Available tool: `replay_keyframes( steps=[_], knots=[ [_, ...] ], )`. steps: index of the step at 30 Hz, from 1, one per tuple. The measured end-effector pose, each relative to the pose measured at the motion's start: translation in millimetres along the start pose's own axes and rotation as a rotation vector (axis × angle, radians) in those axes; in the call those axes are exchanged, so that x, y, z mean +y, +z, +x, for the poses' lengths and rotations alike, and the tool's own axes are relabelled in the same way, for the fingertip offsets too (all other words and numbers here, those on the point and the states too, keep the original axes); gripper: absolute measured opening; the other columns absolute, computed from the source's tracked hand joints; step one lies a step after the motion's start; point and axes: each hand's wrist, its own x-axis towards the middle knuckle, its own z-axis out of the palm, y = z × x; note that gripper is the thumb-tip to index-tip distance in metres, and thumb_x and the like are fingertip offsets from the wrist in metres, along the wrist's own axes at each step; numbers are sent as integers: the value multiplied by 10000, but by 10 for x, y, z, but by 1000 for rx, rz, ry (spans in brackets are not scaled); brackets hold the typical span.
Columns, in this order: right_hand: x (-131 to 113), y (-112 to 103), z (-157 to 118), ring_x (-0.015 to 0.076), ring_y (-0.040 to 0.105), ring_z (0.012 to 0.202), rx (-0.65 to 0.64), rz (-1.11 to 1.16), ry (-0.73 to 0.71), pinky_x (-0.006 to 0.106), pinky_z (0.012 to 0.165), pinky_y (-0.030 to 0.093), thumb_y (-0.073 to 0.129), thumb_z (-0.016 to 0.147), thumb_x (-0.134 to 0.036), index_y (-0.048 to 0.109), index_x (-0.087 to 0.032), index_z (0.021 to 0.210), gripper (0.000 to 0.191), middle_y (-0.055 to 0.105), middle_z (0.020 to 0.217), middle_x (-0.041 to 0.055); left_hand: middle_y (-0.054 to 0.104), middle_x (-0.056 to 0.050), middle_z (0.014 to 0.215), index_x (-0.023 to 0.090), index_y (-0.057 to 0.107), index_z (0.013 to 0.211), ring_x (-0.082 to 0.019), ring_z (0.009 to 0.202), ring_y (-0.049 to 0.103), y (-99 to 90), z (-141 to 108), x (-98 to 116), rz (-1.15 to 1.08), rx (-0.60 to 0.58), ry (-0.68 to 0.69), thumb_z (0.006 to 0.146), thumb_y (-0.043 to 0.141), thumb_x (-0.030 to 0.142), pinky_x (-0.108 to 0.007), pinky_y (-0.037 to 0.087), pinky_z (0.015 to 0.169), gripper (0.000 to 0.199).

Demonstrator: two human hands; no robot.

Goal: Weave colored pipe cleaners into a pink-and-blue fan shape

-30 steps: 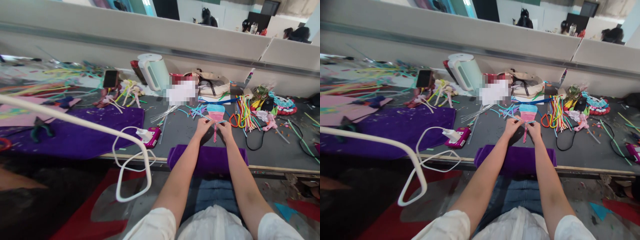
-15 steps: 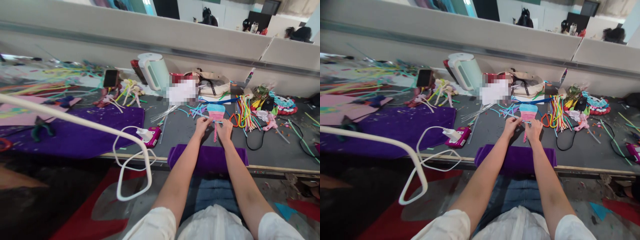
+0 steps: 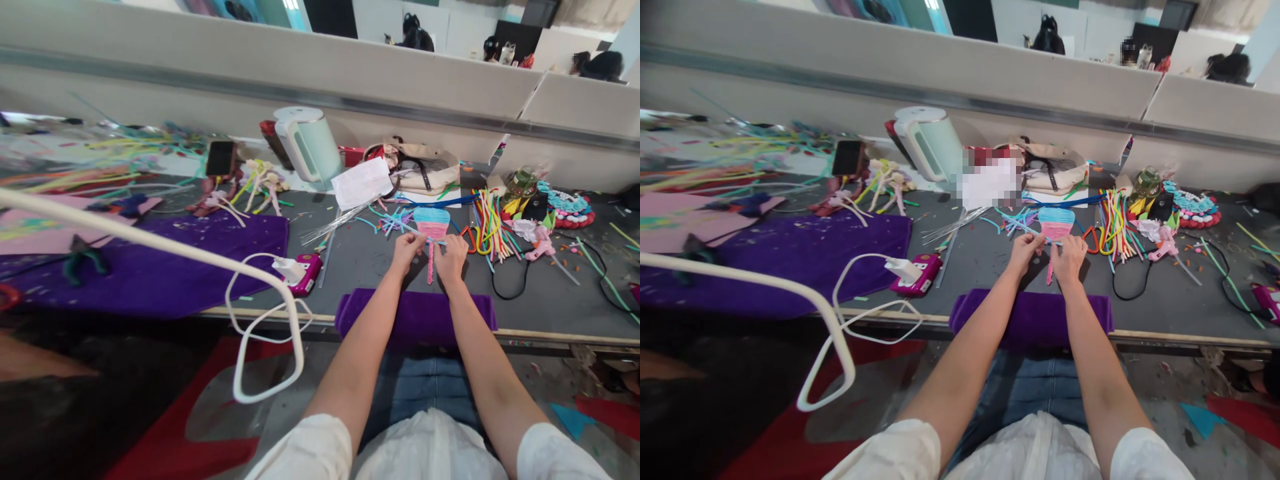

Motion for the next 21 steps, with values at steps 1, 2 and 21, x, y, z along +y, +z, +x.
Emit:
replay_keyframes(
  steps=[1,2,21],
  knots=[
    [-18,-15,-5,234,529,930,-1,-43,-32,401,914,337,566,865,-253,644,-208,822,100,665,864,58,532,10,525,154,575,583,-78,458,432,-4,4,-11,-8,4,-4,649,772,523,-236,339,480,424],
    [-31,-23,-10,235,519,932,-8,-71,-61,406,925,324,563,869,-253,647,-211,830,102,663,869,58,525,13,515,155,570,577,-75,451,429,-9,8,-20,-10,11,-2,647,776,521,-234,332,474,426],
    [126,106,23,202,602,781,-89,296,223,323,774,431,600,828,-308,672,-202,800,131,699,791,38,633,-24,643,147,656,656,-117,589,522,-35,21,7,0,14,86,640,787,455,-246,410,578,335]
  ],
)
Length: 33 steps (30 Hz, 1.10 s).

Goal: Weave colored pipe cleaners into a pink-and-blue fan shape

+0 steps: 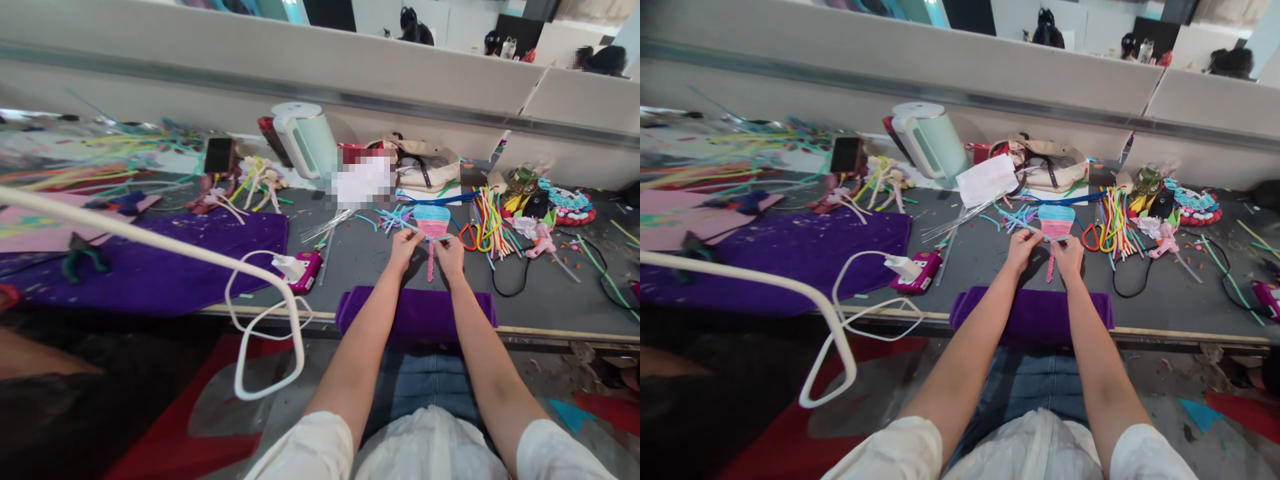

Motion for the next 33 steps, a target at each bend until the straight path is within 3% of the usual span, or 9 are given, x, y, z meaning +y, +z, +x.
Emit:
replay_keyframes(
  steps=[4,9,14,22,24,28,33],
  knots=[
    [-96,-25,-55,230,551,908,94,-273,-183,389,903,356,593,851,-277,652,-208,811,99,676,850,53,608,-23,606,144,627,636,-101,526,508,18,-11,-20,13,11,-84,641,784,515,-233,387,503,402],
    [-166,-30,-102,231,518,929,46,-426,-329,416,956,291,552,884,-268,667,-222,851,128,682,883,52,540,12,505,149,574,565,-72,451,436,9,9,-70,-5,48,-83,613,808,492,-225,337,474,418],
    [-132,8,-85,225,563,909,37,-318,-169,398,918,324,584,867,-282,692,-218,848,127,717,888,49,568,7,531,144,612,588,-83,488,458,-12,18,-61,-9,70,-55,624,799,456,-231,350,513,366],
    [-23,-2,4,194,628,752,-71,105,103,295,722,438,608,803,-326,718,-219,797,154,726,774,15,608,-11,597,137,670,668,-106,558,507,10,-2,8,-54,19,-14,613,817,428,-238,389,564,331],
    [-19,-4,6,195,624,740,-54,103,99,300,718,438,615,797,-321,708,-210,782,145,716,760,20,619,-15,609,135,674,690,-106,556,514,14,0,-12,-58,5,-34,616,814,443,-240,399,567,347],
    [-73,-21,-33,226,593,851,61,-161,-34,372,852,394,628,809,-285,681,-199,781,106,704,820,54,618,-23,612,136,642,664,-97,524,508,13,4,-75,-49,10,-108,617,803,495,-239,399,534,397],
    [-150,-31,-91,238,551,932,41,-304,-187,419,942,300,597,855,-256,685,-217,812,105,710,887,59,530,12,516,148,603,598,-75,457,432,2,6,-87,-29,26,-99,650,782,497,-233,348,487,396]
  ],
)
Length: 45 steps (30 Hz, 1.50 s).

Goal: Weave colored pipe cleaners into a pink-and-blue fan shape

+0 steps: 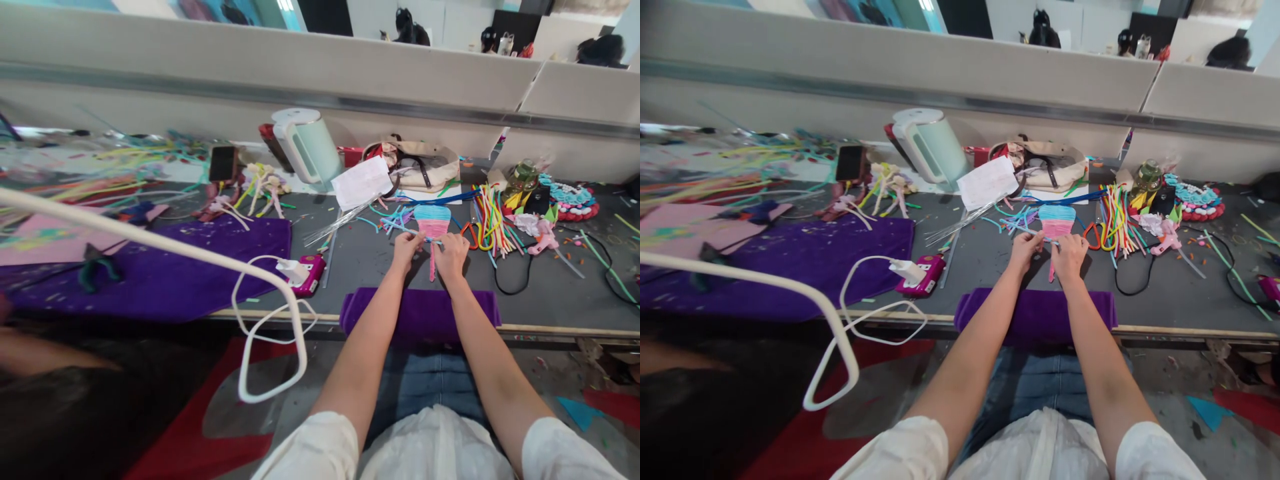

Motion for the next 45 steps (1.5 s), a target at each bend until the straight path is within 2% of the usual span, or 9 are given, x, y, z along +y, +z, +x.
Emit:
replay_keyframes(
  steps=[5,15,17,21,24,32,39,42,45],
  knots=[
    [23,29,22,228,590,888,-7,150,144,383,899,371,630,823,-287,710,-220,803,106,729,862,49,564,0,538,151,621,597,-93,501,462,-11,-6,50,-11,19,62,634,796,448,-239,372,522,347],
    [187,145,65,191,625,706,-132,734,397,298,700,475,635,733,-378,713,-189,760,206,712,720,13,608,-13,588,147,658,665,-108,538,511,9,-22,75,-76,-6,84,637,798,414,-246,404,556,302],
    [171,126,63,195,624,720,-129,648,361,308,722,469,629,745,-370,711,-189,766,200,713,732,23,612,-16,592,145,653,666,-105,531,507,13,-25,68,-58,5,75,636,796,441,-244,403,545,331],
    [96,52,46,225,615,867,-37,224,224,385,900,404,643,773,-313,714,-211,802,127,731,848,47,570,1,545,145,607,606,-85,478,462,0,-14,22,19,44,24,640,788,474,-234,370,498,377],
    [56,32,34,233,607,927,-30,111,191,412,951,366,630,804,-289,717,-219,831,114,735,905,53,547,15,521,152,580,575,-80,462,452,-24,9,-16,4,66,-22,632,797,451,-231,358,487,374],
    [182,115,63,205,647,781,-103,473,366,311,755,476,625,763,-368,735,-218,801,190,742,793,26,585,5,552,150,625,598,-96,520,484,-11,12,3,-41,96,39,622,795,372,-244,369,547,281],
    [204,148,65,196,641,724,-116,800,470,297,713,491,665,684,-370,728,-169,770,227,731,744,31,624,-4,616,151,669,670,-113,578,525,1,-23,75,-41,46,100,623,804,367,-253,413,607,259],
    [198,139,65,194,633,722,-109,779,464,299,711,485,658,696,-365,723,-171,781,221,727,743,28,634,-4,639,148,678,704,-111,590,531,-4,-20,74,-47,35,102,621,811,382,-249,418,613,282],
    [178,104,64,202,624,758,-84,558,381,318,753,465,640,742,-359,721,-190,799,196,727,772,34,612,0,618,145,647,670,-96,557,506,-8,-12,45,-45,47,79,637,801,424,-236,404,575,320]
  ],
)
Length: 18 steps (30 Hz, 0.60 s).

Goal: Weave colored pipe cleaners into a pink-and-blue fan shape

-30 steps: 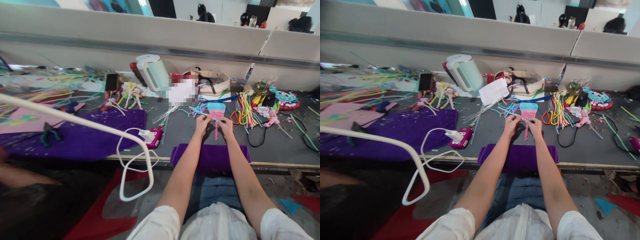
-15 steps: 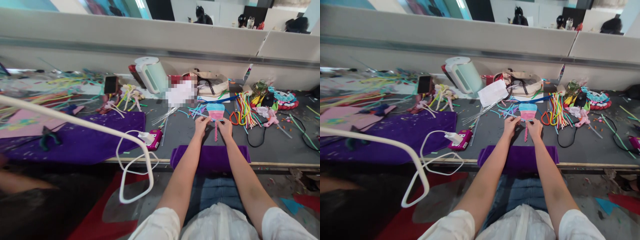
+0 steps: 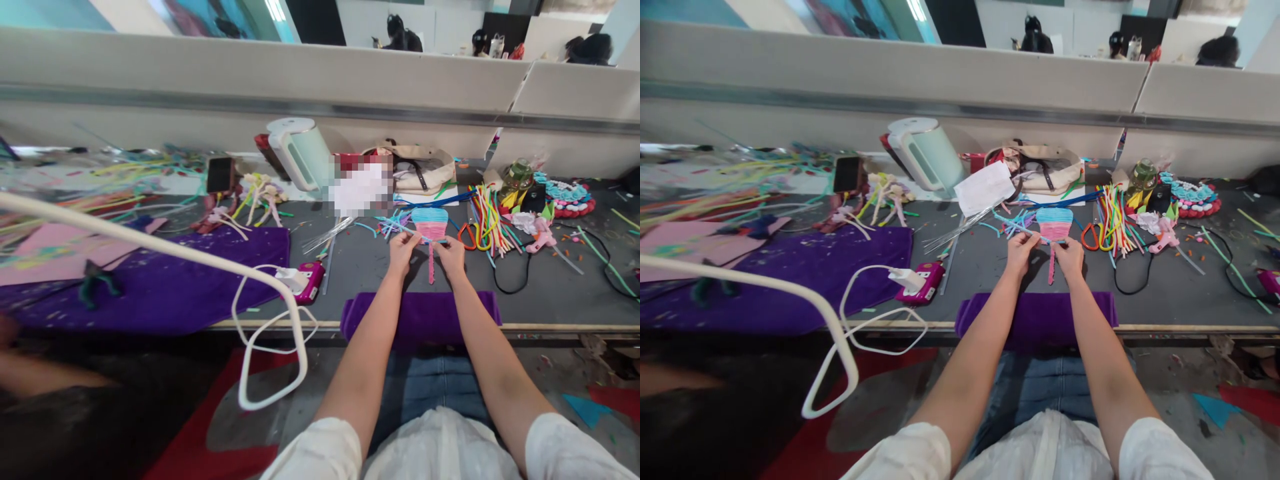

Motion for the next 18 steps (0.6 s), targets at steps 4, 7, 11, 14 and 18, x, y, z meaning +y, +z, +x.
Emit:
replay_keyframes(
  steps=[4,7,11,14,18],
  knots=[
    [-86,-6,-69,223,601,861,118,-375,-182,383,891,385,628,802,-306,714,-209,804,130,723,822,52,583,2,592,151,599,633,-82,506,479,-4,-1,-38,1,11,-107,648,782,494,-224,380,508,388],
    [-143,21,-135,229,583,933,108,-506,-320,414,957,314,615,833,-268,718,-224,835,112,733,877,49,544,14,536,155,582,598,-76,471,449,-6,-5,-43,22,-18,-115,650,779,496,-224,358,491,397],
    [-156,46,-146,220,594,909,69,-469,-291,399,943,329,621,835,-278,735,-233,844,122,745,874,39,554,10,524,155,610,586,-86,480,455,-21,8,-38,66,6,-46,648,781,444,-233,355,507,341],
    [-111,35,-90,204,617,842,42,-334,-147,348,858,405,642,802,-317,746,-240,825,131,752,848,28,594,-6,556,151,650,618,-101,501,490,-32,25,-44,69,19,-50,633,782,429,-244,378,527,308],
    [-1,24,-15,181,628,735,-25,-88,7,298,741,462,656,750,-369,751,-234,812,176,746,787,1,625,-18,580,146,683,671,-118,524,525,-29,31,-48,50,16,-55,619,789,404,-254,407,550,284]
  ],
)
